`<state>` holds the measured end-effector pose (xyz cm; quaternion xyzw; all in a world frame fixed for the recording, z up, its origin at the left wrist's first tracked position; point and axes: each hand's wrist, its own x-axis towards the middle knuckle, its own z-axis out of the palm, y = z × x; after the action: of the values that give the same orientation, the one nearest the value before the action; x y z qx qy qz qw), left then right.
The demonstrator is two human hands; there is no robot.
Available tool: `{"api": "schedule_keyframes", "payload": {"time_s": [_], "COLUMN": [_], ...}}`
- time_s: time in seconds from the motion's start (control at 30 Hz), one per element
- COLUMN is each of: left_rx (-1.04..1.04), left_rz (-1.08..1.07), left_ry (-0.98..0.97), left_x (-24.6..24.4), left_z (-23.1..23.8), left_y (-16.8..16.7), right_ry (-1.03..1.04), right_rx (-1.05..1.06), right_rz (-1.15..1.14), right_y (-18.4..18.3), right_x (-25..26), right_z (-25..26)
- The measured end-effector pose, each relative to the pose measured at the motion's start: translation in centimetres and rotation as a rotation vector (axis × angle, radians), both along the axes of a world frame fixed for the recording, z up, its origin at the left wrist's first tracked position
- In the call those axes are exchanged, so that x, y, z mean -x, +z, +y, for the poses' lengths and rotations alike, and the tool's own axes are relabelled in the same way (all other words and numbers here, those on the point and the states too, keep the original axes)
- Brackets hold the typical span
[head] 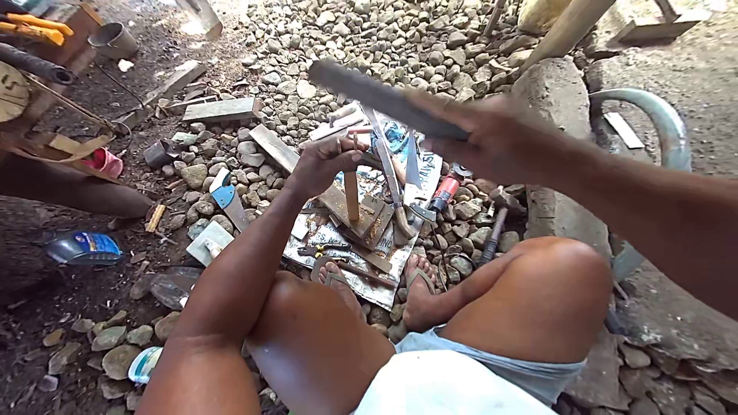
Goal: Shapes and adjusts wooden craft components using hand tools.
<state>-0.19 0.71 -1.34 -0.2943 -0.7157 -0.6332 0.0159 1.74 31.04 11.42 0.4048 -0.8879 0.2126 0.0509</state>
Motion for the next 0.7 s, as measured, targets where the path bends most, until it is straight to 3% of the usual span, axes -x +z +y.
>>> {"api": "schedule_keyframes", "payload": {"time_s": [0.1,0.2,0.3,0.4,0.57,0.7], "left_rx": [0.009,0.010,0.019,0.006,0.124,0.253], "left_rz": [0.003,0.014,-0.009,0.003,0.032,-0.122], "left_ry": [0.011,0.017,0.025,0.030,0.089,0.069], "left_x": [-0.2,-0.3,-0.4,-0.5,-0.5,-1.7], "left_z": [0.1,0.1,0.1,0.4,-0.3,-0.2], "left_y": [-0.3,-0.4,-0.3,-0.4,-0.2,0.9], "right_ry": [-0.064,0.038,0.012,0.009,-0.130,-0.305], "right_rx": [0.116,-0.124,-0.066,-0.171,0.102,0.124], "right_rz": [0.068,-0.067,-0.005,-0.087,-0.109,-0.205], "right_y": [0.3,-0.7,-0.1,-0.8,0.2,0.3], "right_x": [-1.0,-0.3,-0.9,-0.9,-1.3,-1.7], "right_z": [-0.4,0.2,-0.1,-0.1,0.5,0.9]}}
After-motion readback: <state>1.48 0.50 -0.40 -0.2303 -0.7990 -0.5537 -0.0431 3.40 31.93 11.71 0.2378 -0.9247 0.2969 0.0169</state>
